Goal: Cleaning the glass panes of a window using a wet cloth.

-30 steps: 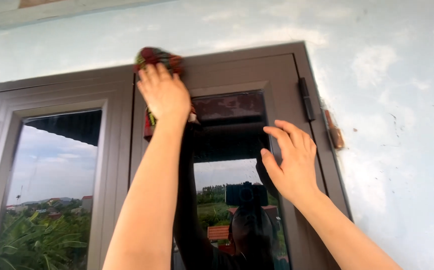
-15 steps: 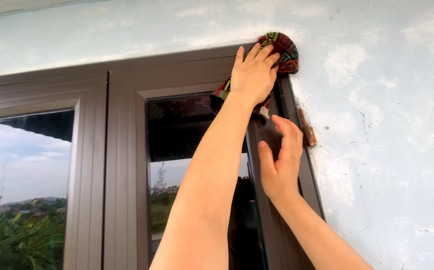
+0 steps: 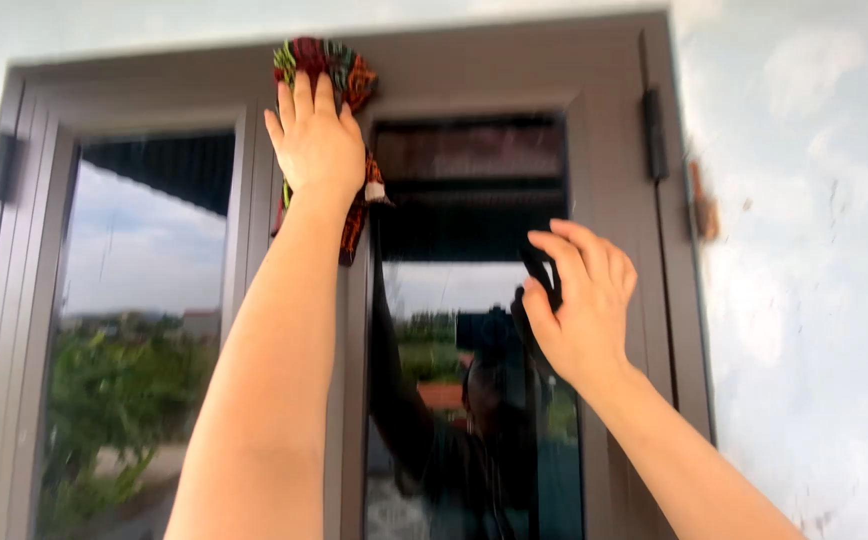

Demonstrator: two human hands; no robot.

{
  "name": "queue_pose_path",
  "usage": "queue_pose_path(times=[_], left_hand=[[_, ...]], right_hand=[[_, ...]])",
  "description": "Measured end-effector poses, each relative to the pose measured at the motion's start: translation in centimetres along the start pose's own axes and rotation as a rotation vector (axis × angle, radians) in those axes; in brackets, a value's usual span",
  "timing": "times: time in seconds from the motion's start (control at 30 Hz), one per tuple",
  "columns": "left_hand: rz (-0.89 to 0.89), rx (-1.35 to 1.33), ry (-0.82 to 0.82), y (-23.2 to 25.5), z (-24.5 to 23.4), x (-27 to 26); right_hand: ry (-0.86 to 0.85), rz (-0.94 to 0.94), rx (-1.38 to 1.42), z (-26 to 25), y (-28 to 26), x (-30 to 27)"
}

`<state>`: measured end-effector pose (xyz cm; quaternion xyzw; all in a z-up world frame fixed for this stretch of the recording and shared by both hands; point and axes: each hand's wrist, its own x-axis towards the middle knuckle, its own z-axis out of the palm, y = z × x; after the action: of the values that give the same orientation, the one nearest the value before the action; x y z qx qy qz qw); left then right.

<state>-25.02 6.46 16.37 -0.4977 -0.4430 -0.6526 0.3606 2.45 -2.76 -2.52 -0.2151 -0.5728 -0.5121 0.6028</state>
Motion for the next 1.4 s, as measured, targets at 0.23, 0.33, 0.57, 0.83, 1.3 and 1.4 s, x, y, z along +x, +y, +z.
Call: queue_pose_path(times=[0.23,0.33,0.57,0.83,1.3,1.4], left_hand=[[0.089,-0.055,0.141,-3.9,-3.1,-18.4],[0.093,-0.035,0.064,-5.2,-5.5,-27.3],[0.091,-0.03,-0.079,-5.1,-7.7,-35.7],[0.186,-0.107,0.067,-1.8,-6.3,-29.6],[-0.202,-0.591,-0.272,-1.1,-10.6,-48.2],[-0.322,-1.306,-0.253,-1.8,-14.5,-45.7]], right_hand=[[-0.146,0.028,0.213,-1.1,-7.5,-7.7],[-0.223,0.028,0.28,-1.8,-10.1,-10.8],[-0.325,0.108,0.33,-5.4,-13.5,-14.7],[-0.381,0.154,0.305,-6.6,-13.8,-15.1],[-0.488,0.217,0.829,-5.3,-20.5,-22.1],[-0.511,0.208,0.67,-2.4,-18.7,-22.6]])
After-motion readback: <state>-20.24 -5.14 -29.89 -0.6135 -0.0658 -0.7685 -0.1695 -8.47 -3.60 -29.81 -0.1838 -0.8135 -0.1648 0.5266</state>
